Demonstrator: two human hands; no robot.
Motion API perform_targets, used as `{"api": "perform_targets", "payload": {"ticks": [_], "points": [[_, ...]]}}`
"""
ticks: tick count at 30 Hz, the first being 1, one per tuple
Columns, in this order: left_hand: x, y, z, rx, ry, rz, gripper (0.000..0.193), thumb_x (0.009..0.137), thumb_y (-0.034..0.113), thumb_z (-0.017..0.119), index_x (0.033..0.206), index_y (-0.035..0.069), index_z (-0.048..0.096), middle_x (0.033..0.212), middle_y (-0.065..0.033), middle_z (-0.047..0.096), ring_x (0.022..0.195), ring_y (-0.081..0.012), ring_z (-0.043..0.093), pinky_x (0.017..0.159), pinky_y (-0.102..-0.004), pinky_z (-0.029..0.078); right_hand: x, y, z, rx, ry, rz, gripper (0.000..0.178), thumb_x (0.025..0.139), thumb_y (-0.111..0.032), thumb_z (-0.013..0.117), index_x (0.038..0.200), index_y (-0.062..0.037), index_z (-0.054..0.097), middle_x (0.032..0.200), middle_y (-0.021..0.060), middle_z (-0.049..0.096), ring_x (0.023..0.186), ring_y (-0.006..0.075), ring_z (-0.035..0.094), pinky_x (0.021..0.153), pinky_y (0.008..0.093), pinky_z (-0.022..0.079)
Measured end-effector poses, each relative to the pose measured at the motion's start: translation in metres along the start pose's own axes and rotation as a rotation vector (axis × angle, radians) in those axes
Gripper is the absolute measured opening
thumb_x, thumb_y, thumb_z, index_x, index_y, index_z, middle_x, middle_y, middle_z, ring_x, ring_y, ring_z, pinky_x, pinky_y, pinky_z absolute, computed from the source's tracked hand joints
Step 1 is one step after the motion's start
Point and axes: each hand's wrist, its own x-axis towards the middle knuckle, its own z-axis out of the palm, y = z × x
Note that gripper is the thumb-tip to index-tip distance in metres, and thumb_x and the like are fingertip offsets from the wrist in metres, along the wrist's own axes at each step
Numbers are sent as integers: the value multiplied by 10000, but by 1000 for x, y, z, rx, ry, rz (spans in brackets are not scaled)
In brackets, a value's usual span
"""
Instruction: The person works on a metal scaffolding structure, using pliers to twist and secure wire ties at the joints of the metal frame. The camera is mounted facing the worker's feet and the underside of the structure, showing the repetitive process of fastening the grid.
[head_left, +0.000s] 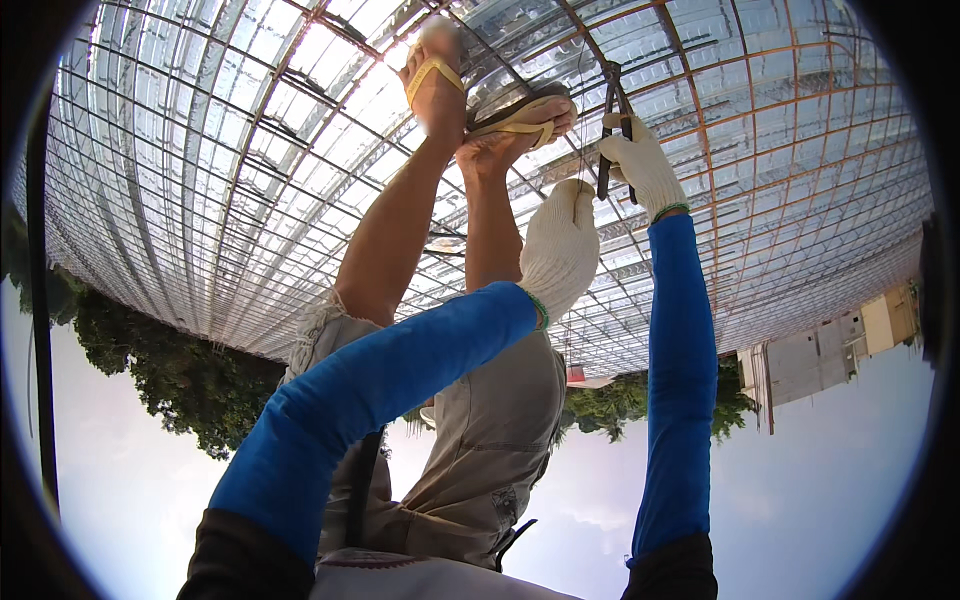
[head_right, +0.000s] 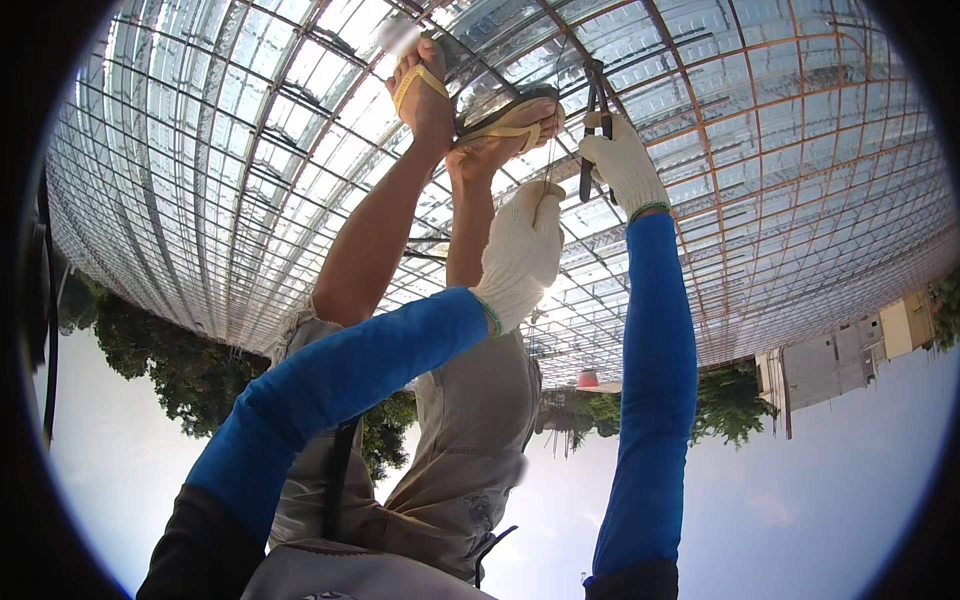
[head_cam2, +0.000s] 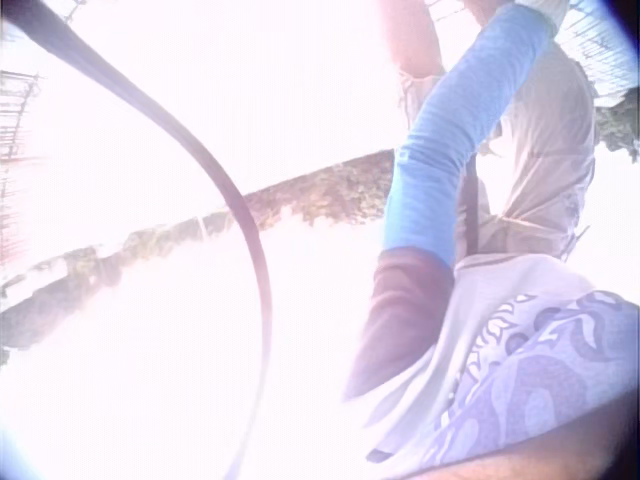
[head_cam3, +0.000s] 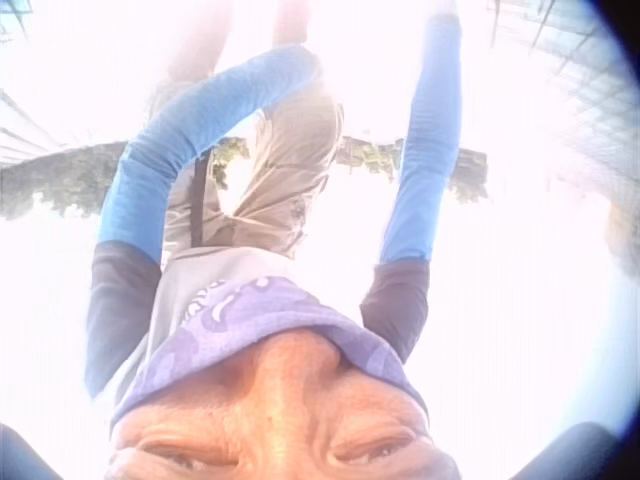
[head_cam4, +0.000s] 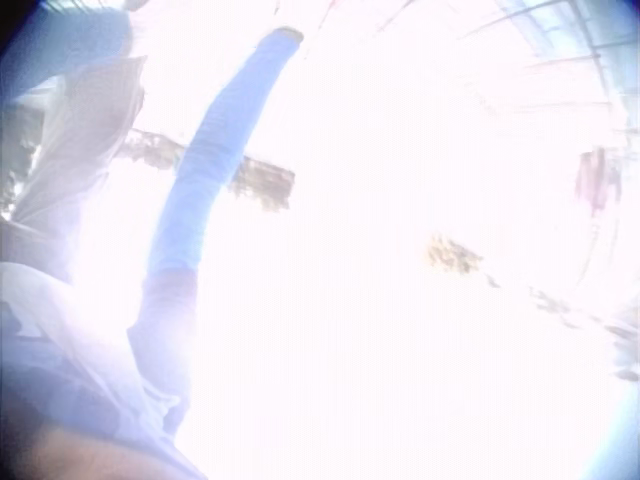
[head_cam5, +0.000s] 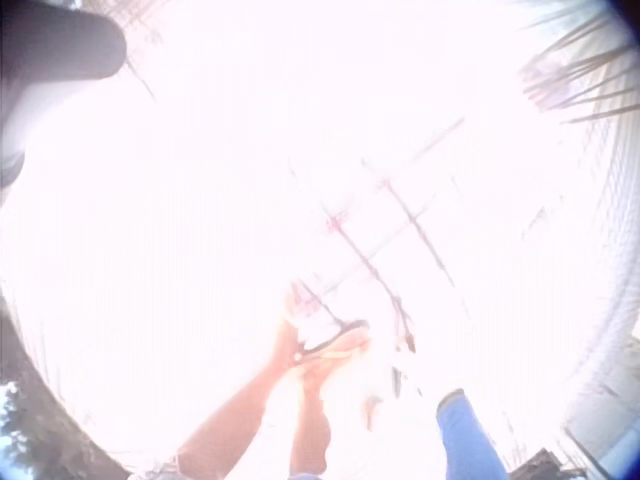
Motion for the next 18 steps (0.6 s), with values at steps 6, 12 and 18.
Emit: {"api": "perform_targets", "payload": {"ticks": [6,12,18], "points": [[-45,23,43,-390,17,-189,348,1140,280,435,1088,3,639,751,-122,588,651,-241,573,668,-433,467,9,22,-43,-427,64,-264,424,872,-172,646,1283,-68,644,1052,179,735,930,344,724,844,453,571],[-78,27,98,-355,9,-267,372,1144,287,419,1097,-16,630,863,-195,632,725,-300,621,738,-473,483,-20,30,-80,-539,104,-265,362,919,-139,644,1270,-53,622,1163,231,726,1089,428,707,930,480,557],[-79,17,98,-171,110,-115,333,1124,263,462,1097,-16,642,929,-237,686,821,-405,641,790,-501,483,-15,83,-80,-410,178,-342,323,944,-167,677,1249,-93,602,1135,240,748,1082,474,710,910,541,556]]}}
